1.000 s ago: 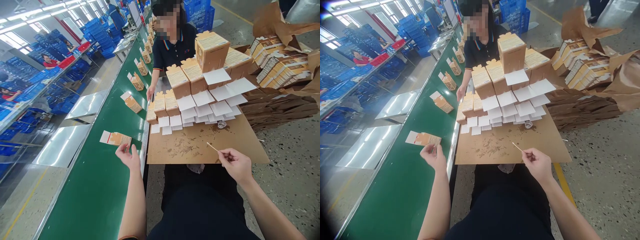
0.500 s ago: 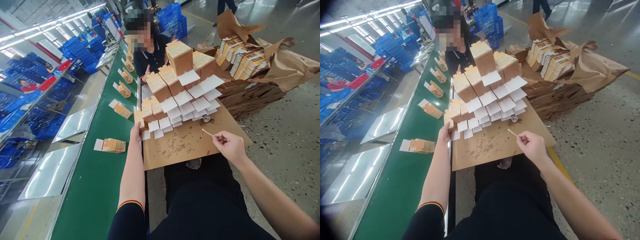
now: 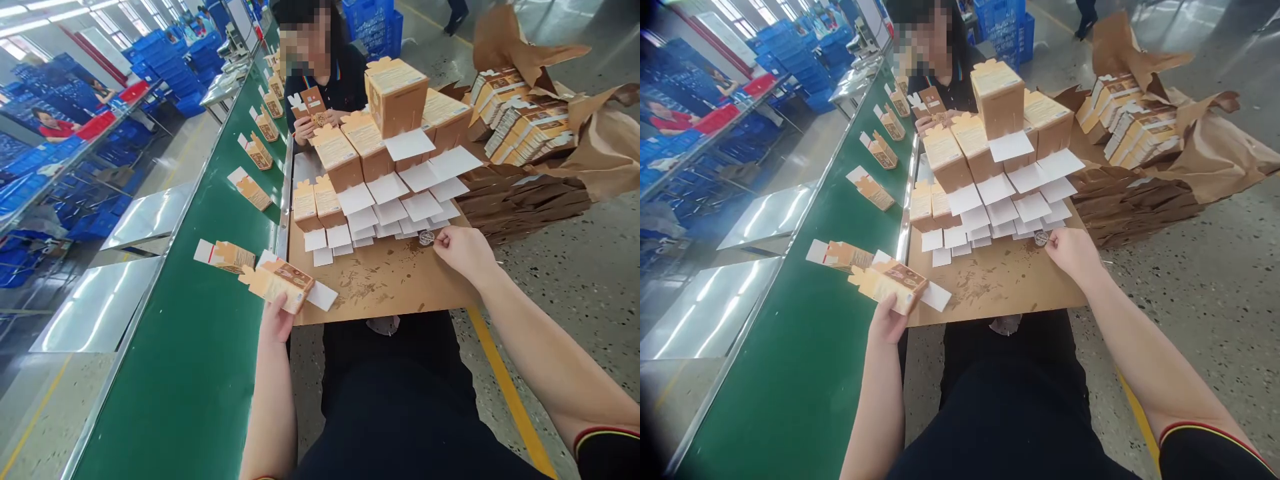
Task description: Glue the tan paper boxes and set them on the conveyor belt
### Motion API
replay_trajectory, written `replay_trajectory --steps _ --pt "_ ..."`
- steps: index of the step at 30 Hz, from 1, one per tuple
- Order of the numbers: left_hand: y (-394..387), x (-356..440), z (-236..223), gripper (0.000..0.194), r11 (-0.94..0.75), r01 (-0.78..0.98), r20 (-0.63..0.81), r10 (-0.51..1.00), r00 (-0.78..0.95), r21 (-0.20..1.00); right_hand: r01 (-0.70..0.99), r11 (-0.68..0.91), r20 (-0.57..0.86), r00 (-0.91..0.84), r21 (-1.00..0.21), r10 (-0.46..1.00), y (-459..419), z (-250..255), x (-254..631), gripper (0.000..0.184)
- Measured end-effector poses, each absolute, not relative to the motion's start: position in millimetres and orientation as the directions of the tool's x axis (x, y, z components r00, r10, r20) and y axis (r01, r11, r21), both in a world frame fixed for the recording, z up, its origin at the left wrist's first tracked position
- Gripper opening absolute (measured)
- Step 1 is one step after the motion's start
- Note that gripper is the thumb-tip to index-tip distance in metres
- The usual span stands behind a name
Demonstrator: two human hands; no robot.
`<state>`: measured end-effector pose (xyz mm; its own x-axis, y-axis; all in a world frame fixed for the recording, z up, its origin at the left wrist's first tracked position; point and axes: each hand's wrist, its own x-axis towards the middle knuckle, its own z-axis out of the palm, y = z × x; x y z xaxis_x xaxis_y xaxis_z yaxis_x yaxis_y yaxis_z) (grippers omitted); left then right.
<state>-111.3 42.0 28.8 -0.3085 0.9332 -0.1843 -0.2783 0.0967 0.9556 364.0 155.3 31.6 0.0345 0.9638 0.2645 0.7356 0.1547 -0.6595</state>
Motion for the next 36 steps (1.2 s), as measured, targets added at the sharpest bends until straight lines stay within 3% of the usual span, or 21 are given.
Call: replay_trajectory --steps 4,7,9,13,18,25,30,36 --pt "31.8 -81.1 14.9 0.089 0.139 -0.237 -0.213 0.923 -0.321 0.962 0.733 0.11 0.27 0.104 -0.671 0.957 139.2 39.8 368.0 0.031" --pt "38.2 -59.5 9.2 0.088 0.107 -0.186 -0.168 0.92 -0.355 0.977 0.656 0.07 0.194 0.119 -0.751 0.974 107.7 45.1 346.5 0.019" --pt "43.4 -48.7 8.3 0.087 0.093 -0.132 -0.137 0.916 -0.377 0.987 0.561 0.082 0.121 0.033 -0.824 0.992 80.1 42.3 314.6 0.016" --pt "47.7 -40.3 11.2 0.082 0.114 -0.079 -0.136 0.914 -0.383 0.99 0.418 0.208 0.131 -0.204 -0.884 0.97 32.7 19.5 239.8 0.019" --pt "44.3 -42.2 15.0 0.079 0.151 -0.046 -0.158 0.927 -0.34 0.987 0.44 0.285 0.183 -0.259 -0.851 0.948 17.2 -10.1 202.2 0.022" --pt "44.1 -38.7 8.4 0.082 0.163 -0.036 -0.165 0.917 -0.363 0.986 0.469 0.376 0.224 -0.348 -0.799 0.91 14.5 -13.9 202.2 0.023" --pt "40.7 -30.1 3.1 0.086 0.112 0.039 -0.084 0.896 -0.435 0.993 0.489 0.347 0.245 -0.263 -0.8 0.933 22.1 -11.3 208.7 0.023" --pt "21.3 -14.8 2.4 0.089 0.124 0.281 0.003 0.912 -0.411 0.952 0.442 0.265 0.267 -0.06 -0.857 0.962 29.1 -3.4 233.8 0.019"
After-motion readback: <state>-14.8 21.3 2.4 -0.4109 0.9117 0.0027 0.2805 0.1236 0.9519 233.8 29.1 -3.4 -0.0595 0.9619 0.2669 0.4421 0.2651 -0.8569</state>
